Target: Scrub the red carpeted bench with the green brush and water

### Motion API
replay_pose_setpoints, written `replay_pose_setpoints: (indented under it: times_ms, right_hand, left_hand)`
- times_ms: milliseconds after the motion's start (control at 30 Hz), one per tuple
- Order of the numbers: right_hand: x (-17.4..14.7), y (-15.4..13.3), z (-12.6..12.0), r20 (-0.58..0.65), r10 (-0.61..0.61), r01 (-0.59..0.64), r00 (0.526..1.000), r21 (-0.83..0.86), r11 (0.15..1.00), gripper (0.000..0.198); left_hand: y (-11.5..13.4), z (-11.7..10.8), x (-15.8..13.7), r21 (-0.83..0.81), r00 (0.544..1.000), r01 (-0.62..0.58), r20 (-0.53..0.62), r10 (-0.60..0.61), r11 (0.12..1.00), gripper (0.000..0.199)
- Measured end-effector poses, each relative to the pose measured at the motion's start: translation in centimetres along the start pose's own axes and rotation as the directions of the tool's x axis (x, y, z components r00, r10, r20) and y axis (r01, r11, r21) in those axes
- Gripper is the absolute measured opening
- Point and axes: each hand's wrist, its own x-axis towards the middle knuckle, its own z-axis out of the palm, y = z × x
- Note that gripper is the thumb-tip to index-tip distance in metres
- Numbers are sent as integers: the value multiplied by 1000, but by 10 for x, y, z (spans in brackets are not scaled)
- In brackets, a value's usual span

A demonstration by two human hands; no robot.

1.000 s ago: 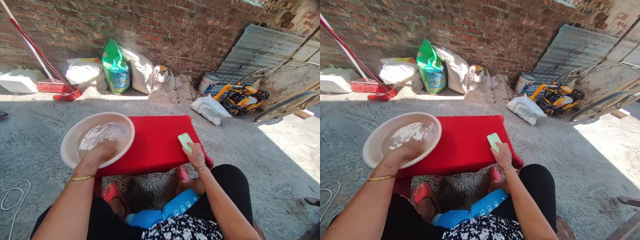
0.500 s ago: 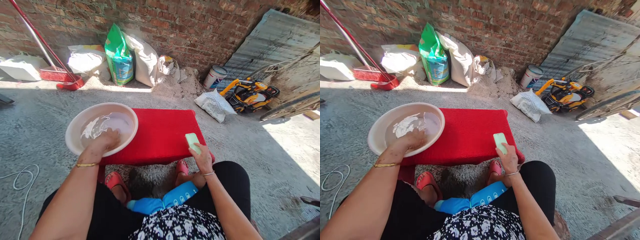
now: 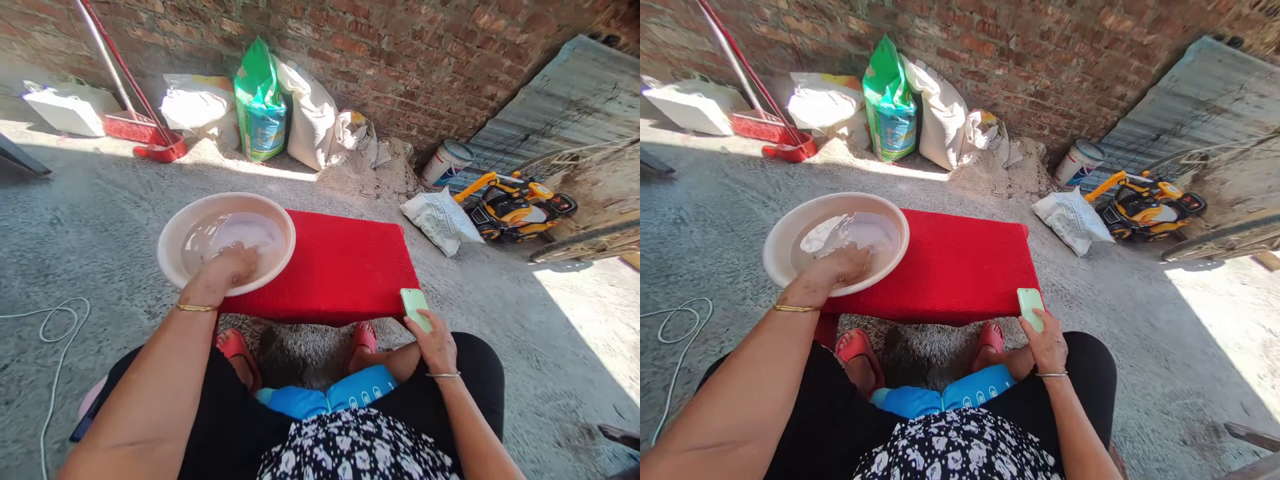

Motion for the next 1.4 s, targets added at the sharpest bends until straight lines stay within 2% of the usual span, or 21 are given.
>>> replay_pose_setpoints:
  times_ms: [67,167,233,333,433,533,567,633,800,867,933,1000,1067,1200,1300,1400]
  right_hand:
    - [-2,-5,-3,-16,-1,1,1000,14,1000,63]
    - [-21,-51,6,39,-215,209,976,116,971,58]
    - [-39,-95,17,106,-416,390,903,203,898,50]
    - [-66,-157,34,177,-645,595,743,266,758,41]
    - [-82,-200,48,218,-759,723,614,231,651,39]
    - [-83,-216,55,262,-801,783,539,195,591,40]
    - [-81,-213,56,272,-800,786,535,186,589,40]
    - [-73,-199,53,278,-769,759,576,169,629,38]
    - [-49,-157,38,215,-567,529,795,213,822,40]
    - [-43,-158,39,172,-495,448,852,250,858,47]
    - [-41,-171,47,159,-441,385,883,291,876,55]
    - [-41,-190,57,188,-422,342,887,344,874,61]
    - [-42,-207,67,228,-445,335,866,398,854,62]
    - [-35,-215,77,329,-452,296,829,429,854,56]
    - [-25,-210,77,409,-431,190,805,510,839,58]
    - [-22,-213,80,435,-395,13,809,659,752,56]
  left_hand:
    - [4,-4,-5,55,998,31,51,-34,998,49]
    - [10,-8,-13,121,995,38,91,-50,992,46]
    - [12,-9,-15,116,996,34,83,-44,993,45]
    - [12,-8,-15,119,996,33,82,-43,992,44]
    - [11,-6,-14,135,996,32,73,-42,990,46]
    - [10,-6,-15,149,998,14,61,-23,989,47]
    - [10,-6,-16,150,998,9,57,-18,989,47]
    - [11,-6,-18,148,999,3,51,-11,989,46]
    - [8,-3,-18,96,999,-25,38,22,995,47]
    - [7,-2,-17,87,999,-35,33,32,996,46]
    - [6,-2,-16,87,999,-36,38,33,996,46]
    - [6,-2,-16,90,999,-35,44,31,995,47]
    - [6,-3,-17,95,999,-35,42,32,995,48]
    - [7,-2,-20,95,999,-28,33,25,995,47]
    - [9,-2,-21,77,999,-31,13,30,997,47]
    - [10,-4,-22,68,999,-23,27,21,997,47]
